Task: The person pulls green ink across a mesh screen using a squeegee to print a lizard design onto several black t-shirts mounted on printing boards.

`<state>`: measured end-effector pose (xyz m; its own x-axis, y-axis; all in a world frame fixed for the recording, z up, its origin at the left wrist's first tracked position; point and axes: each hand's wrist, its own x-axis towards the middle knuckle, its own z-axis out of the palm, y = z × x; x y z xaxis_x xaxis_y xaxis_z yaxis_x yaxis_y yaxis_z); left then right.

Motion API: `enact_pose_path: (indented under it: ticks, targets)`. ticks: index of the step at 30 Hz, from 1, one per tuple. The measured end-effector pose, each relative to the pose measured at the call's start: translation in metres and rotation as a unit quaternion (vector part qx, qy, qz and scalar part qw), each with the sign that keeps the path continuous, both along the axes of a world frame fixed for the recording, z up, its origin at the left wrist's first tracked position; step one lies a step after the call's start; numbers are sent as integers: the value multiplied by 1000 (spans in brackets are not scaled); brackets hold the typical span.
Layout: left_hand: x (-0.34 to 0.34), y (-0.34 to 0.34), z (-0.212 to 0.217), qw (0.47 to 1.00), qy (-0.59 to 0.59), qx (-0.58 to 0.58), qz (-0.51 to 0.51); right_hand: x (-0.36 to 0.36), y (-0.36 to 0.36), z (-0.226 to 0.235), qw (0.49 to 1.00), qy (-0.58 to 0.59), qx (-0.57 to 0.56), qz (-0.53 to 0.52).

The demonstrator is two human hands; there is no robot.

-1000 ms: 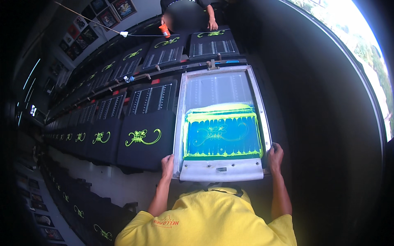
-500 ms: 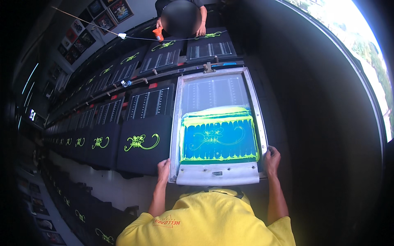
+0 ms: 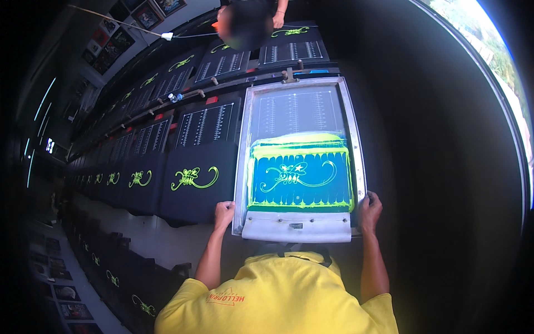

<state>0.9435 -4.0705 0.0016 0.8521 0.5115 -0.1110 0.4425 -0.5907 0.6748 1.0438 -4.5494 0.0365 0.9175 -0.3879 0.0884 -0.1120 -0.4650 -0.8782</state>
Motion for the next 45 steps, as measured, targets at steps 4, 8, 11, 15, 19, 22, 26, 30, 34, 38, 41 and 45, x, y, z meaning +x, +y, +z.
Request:
enact_pose_path:
  ticks: [4, 8, 11, 15, 19, 22, 26, 30, 34, 38, 41, 45]
  targets:
    - [2, -4, 6, 1000, 5, 2, 11, -1, -4, 6, 999, 30, -10, 24]
    - [-4, -10, 10, 999, -11, 31, 19, 0, -1, 2, 996, -58, -50, 40]
    - [-12, -21, 28, 998, -31, 17, 42, -6, 3, 4, 968, -153, -174, 98]
    - [-40, -45, 68, 971, -230, 55, 25, -44, 39, 56, 910, -139, -248, 303]
    - [-85, -77, 75, 963, -132, -203, -114, -87, 79, 95, 789, -41, -360, 496]
    - [-99, -110, 61, 877, 19, -411, -247, -88, 84, 92, 714, -23, -445, 540]
    - [-97, -154, 12, 824, 70, -486, -283, -73, 93, 98, 718, 3, -446, 533]
    - [-83, -177, 4, 778, 116, -571, -237, -62, 118, 101, 750, -25, -456, 479]
    - [-74, -186, 5, 750, 117, -617, -206, -67, 119, 81, 746, -48, -482, 457]
    - [-66, -190, -8, 743, 129, -637, -158, -73, 114, 81, 749, -103, -474, 451]
    - [-63, -190, 3, 728, 153, -657, -125, -63, 113, 89, 753, -134, -482, 427]
    - [-62, -185, 16, 716, 168, -670, -103, -12, 120, 89, 756, -170, -479, 413]
